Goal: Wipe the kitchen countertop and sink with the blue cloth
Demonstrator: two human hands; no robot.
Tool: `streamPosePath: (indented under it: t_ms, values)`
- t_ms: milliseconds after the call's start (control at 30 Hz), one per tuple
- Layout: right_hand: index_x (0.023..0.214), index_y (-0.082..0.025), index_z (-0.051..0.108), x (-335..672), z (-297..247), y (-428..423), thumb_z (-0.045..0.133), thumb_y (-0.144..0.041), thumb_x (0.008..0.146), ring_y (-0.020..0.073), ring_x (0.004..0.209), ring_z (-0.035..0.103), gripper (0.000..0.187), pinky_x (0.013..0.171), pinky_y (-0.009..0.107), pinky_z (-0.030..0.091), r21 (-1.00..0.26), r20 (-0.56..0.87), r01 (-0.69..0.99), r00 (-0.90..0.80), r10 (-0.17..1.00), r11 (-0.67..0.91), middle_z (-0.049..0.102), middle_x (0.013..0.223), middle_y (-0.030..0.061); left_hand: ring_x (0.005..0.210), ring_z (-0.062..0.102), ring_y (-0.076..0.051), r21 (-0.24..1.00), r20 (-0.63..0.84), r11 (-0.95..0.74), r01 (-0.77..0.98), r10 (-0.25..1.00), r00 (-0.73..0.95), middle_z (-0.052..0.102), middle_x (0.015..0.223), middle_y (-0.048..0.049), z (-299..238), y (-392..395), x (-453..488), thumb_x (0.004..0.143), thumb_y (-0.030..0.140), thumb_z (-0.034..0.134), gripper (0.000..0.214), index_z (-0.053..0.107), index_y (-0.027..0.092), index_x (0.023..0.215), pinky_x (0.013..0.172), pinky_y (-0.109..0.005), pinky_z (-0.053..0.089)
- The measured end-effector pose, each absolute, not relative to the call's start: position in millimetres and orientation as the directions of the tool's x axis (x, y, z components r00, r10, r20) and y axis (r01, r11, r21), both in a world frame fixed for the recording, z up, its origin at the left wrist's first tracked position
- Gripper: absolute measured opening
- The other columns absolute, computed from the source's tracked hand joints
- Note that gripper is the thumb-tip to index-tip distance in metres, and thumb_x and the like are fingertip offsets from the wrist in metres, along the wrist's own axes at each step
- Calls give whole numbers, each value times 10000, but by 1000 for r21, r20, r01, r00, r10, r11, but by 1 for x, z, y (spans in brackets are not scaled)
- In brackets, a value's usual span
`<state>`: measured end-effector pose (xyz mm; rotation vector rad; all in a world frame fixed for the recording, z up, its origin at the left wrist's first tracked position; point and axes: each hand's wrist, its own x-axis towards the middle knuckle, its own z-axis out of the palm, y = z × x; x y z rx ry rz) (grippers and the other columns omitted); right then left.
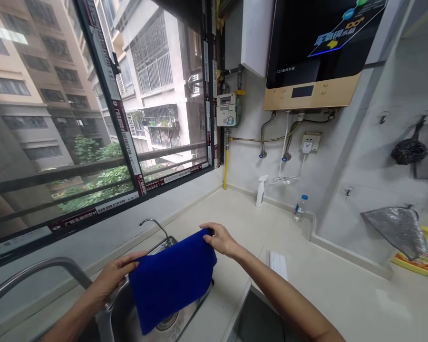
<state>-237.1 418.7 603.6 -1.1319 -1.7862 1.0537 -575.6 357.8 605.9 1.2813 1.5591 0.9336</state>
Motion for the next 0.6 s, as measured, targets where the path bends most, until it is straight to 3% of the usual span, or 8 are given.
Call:
streamPosePath:
  t_ms: [133,233,333,400,533,600]
  values:
    - [1250,-199,646,-239,605,417,644,-173,755,207,967,583,495,886,353,473,-784,188,506,-360,914,360,623,1136,78,835,637,-209,923,-54,94,373,992,-117,760,1089,-61,622,352,-574,602,509,715,541,783,219,1055,615,-239,468]
    - [1312,-185,592,-242,607,417,650,-149,759,213,979,561,557,906,359,455,-605,208,646,-437,875,466,585,1095,85,814,659,-238,857,8,51,513,994,-112,773,1023,-61,624,352,-580,648,543,676,591,763,210,1128,640,-280,499]
    - [1310,-174,580,-248,611,417,624,-108,769,223,1004,544,546,925,369,423,-405,217,744,-486,847,531,570,1131,106,811,679,-269,725,100,-19,689,992,-78,778,935,-50,614,357,-588,701,519,650,526,766,237,1130,706,-325,516]
    - [1212,-181,635,-252,612,417,585,-98,804,227,994,540,419,911,371,406,-307,231,784,-488,842,539,584,1093,104,894,690,-285,600,147,-70,797,989,-24,777,983,-46,604,360,-591,749,458,623,419,773,267,1090,794,-346,510]
    - [1035,-173,686,-259,613,418,502,-111,892,235,1004,546,241,873,366,393,-233,270,808,-481,834,541,580,1118,131,1027,673,-307,303,144,-116,946,987,75,749,1086,-80,586,359,-589,863,348,504,290,729,260,1023,854,-381,480]
    - [1034,-171,677,-261,612,418,483,-127,920,235,1045,551,229,870,351,392,-234,285,794,-496,820,562,575,1189,141,984,683,-325,267,116,-79,960,992,49,746,1014,-120,581,357,-589,908,351,455,296,673,225,1063,832,-399,475]
